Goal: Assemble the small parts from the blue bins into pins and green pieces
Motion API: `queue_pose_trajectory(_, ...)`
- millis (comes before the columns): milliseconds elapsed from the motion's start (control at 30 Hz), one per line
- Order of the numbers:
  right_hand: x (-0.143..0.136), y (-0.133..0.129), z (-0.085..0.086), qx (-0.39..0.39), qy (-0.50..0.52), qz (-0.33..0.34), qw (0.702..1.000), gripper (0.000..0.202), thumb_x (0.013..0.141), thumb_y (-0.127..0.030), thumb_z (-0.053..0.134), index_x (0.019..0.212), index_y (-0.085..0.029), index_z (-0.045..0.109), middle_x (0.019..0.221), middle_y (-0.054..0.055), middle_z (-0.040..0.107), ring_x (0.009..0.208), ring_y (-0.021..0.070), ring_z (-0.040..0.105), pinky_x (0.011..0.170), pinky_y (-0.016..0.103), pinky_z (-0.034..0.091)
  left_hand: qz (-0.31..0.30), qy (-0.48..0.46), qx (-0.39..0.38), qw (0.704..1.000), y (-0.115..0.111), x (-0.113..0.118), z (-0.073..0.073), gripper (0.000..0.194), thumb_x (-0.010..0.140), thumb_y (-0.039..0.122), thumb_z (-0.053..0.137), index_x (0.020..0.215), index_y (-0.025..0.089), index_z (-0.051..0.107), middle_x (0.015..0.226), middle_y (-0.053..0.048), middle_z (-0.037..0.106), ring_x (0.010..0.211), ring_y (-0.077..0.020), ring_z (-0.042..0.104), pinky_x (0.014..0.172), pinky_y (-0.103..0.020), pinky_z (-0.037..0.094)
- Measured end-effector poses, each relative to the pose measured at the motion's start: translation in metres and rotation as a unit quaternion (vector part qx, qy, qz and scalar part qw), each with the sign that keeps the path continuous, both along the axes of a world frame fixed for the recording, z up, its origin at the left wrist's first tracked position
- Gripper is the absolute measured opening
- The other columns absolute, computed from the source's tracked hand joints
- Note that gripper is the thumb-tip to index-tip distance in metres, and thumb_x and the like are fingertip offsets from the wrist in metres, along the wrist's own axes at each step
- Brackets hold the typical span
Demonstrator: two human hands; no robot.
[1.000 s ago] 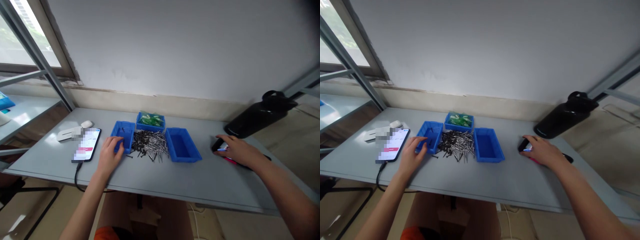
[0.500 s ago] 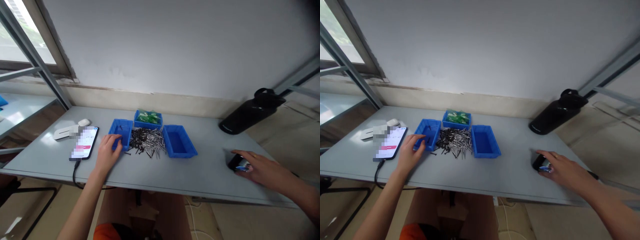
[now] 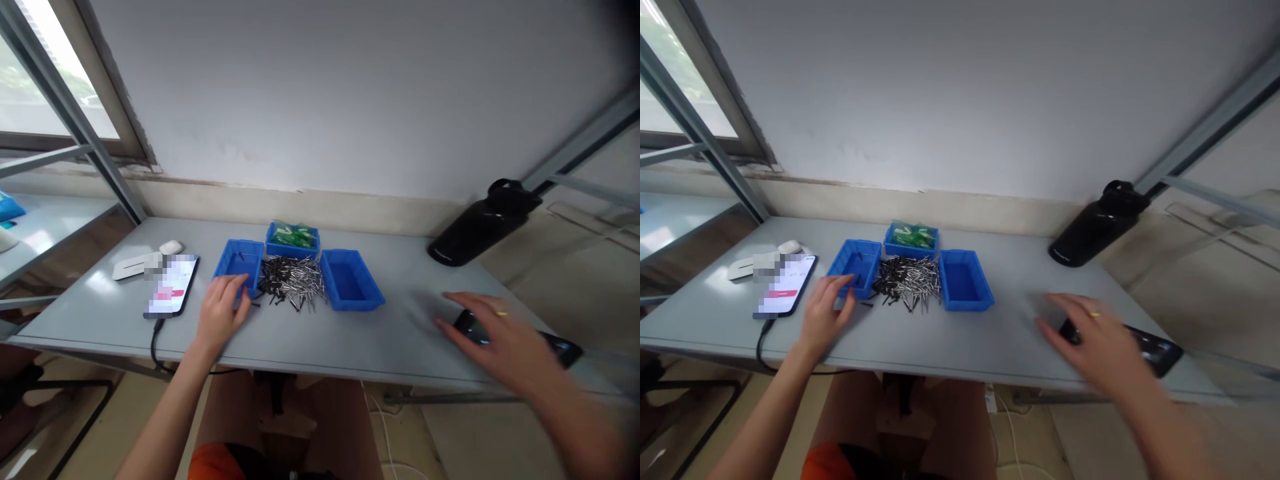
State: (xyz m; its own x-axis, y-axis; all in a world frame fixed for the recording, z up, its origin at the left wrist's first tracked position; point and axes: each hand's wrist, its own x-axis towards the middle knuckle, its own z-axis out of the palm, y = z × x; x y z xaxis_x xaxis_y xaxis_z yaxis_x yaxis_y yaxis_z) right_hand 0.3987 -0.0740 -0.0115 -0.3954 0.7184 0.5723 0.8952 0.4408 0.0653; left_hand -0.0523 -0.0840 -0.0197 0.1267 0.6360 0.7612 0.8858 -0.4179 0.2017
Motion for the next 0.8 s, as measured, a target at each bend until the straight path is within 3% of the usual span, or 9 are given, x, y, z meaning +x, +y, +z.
queue_pose_trajectory(67,-0.037,-0.009,0.003,0.014,0.017,0.008,1.000,0.033,0.092,-0.044,0.045,0.105,-0.020,0.063,0.093,0.010,0.069,0.088,0.0236,0.064,0.084,0.039,0.051,-0.019,0.048,-0.042,0.998,-0.007,0.006,-0.005,0.021,0.090,0.018,0.047,0.105,0.019,0.062,0.092,-0.007,0.066,0.086,-0.0195,0.062,0.080,-0.032,0.051)
queue_pose_trajectory(133,-0.051,-0.010,0.004,0.022,0.002,-0.010,1.000,0.031,0.093,-0.041,0.045,0.104,-0.020,0.064,0.099,0.011,0.069,0.092,0.0248,0.063,0.088,0.042,0.049,-0.029,0.091,-0.091,0.991,-0.013,0.010,-0.011,0.020,0.092,0.020,0.045,0.101,0.019,0.062,0.091,-0.007,0.066,0.083,-0.0193,0.063,0.076,-0.031,0.051)
queue_pose_trajectory(233,-0.034,-0.005,0.001,0.114,0.060,-0.078,0.989,0.045,0.090,-0.053,0.045,0.103,-0.014,0.065,0.099,0.017,0.067,0.094,0.0296,0.062,0.086,0.045,0.050,-0.045,0.115,-0.150,0.981,-0.021,0.009,-0.017,0.023,0.093,0.021,0.041,0.103,0.018,0.062,0.092,-0.008,0.066,0.083,-0.0195,0.064,0.075,-0.031,0.052)
queue_pose_trajectory(367,-0.013,-0.014,-0.023,0.028,0.085,-0.126,0.988,0.038,0.091,-0.047,0.042,0.100,-0.018,0.065,0.092,0.012,0.069,0.090,0.0274,0.064,0.080,0.041,0.052,-0.036,0.113,-0.189,0.975,-0.026,0.005,-0.017,0.022,0.093,0.021,0.042,0.103,0.017,0.061,0.094,-0.008,0.066,0.085,-0.0203,0.065,0.076,-0.032,0.052)
queue_pose_trajectory(433,-0.017,-0.021,-0.041,-0.018,0.077,-0.132,0.988,0.036,0.092,-0.042,0.040,0.096,-0.017,0.066,0.088,0.011,0.069,0.084,0.0263,0.064,0.077,0.041,0.052,-0.027,0.115,-0.196,0.973,-0.026,0.005,-0.015,0.022,0.093,0.022,0.042,0.101,0.017,0.062,0.094,-0.008,0.066,0.086,-0.0213,0.065,0.077,-0.033,0.052)
queue_pose_trajectory(567,-0.023,-0.024,-0.071,-0.035,0.078,-0.143,0.986,0.038,0.092,-0.043,0.041,0.099,-0.015,0.066,0.092,0.013,0.069,0.086,0.0272,0.064,0.081,0.042,0.052,-0.033,0.111,-0.211,0.971,-0.025,0.006,-0.015,0.022,0.093,0.022,0.042,0.101,0.017,0.062,0.095,-0.008,0.067,0.089,-0.0216,0.064,0.079,-0.034,0.052)
queue_pose_trajectory(800,-0.007,-0.009,-0.087,-0.015,0.069,-0.144,0.987,0.044,0.093,-0.046,0.038,0.100,-0.012,0.066,0.093,0.016,0.068,0.087,0.0286,0.063,0.083,0.046,0.050,-0.039,0.096,-0.208,0.973,-0.023,0.004,-0.019,0.023,0.092,0.022,0.043,0.100,0.017,0.065,0.093,-0.009,0.068,0.088,-0.0233,0.064,0.079,-0.037,0.052)
